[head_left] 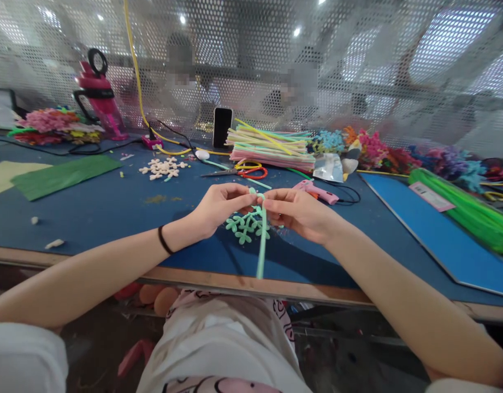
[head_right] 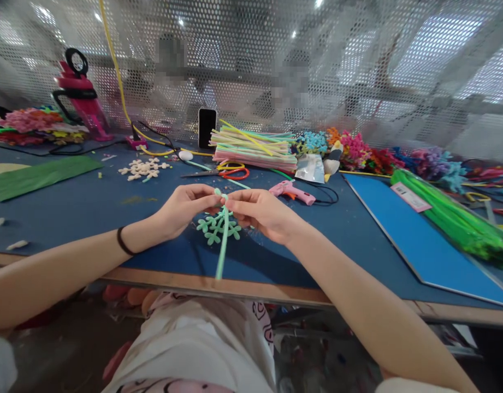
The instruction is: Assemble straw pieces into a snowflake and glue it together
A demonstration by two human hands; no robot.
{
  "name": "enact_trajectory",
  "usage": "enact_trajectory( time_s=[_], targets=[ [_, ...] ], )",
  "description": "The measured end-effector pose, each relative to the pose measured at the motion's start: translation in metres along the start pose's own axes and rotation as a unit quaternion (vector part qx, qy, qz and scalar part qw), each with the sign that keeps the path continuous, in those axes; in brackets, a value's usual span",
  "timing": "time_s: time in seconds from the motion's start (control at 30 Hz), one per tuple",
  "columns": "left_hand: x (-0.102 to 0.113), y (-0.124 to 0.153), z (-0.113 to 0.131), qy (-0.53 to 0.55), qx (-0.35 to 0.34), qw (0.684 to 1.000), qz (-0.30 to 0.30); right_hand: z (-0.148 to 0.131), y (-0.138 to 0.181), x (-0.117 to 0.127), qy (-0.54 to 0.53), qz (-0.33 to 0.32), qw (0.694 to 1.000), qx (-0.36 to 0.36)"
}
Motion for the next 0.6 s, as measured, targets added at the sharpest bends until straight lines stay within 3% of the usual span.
enact_trajectory(
  time_s=[0.3, 0.43, 0.5, 0.6],
  targets=[
    [-0.004, 0.006, -0.001, 0.073, 0.001, 0.997, 0.001, 0.002, -0.005, -0.003, 0.034, 0.082, 0.985, 0.151],
    [-0.003, 0.006, -0.002, 0.084, 0.014, 0.996, -0.014, -0.004, 0.0, -0.01, 0.119, 0.107, 0.966, 0.206],
    [-0.003, 0.005, -0.003, 0.081, 0.017, 0.996, -0.022, -0.007, 0.002, -0.012, 0.162, 0.109, 0.956, 0.219],
    [-0.002, 0.004, -0.001, 0.055, -0.001, 0.998, -0.022, -0.004, 0.0, -0.011, 0.142, 0.09, 0.965, 0.2]
  ],
)
Point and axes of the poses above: each hand's wrist, its own y-axis away from the middle knuckle, its own x-axis out of the back of the hand, z = x × y, the point moved 4 cm from there along -y, towards the middle knuckle, and after that the axes turned 5 degrees about -z, right-handed, at the moved point
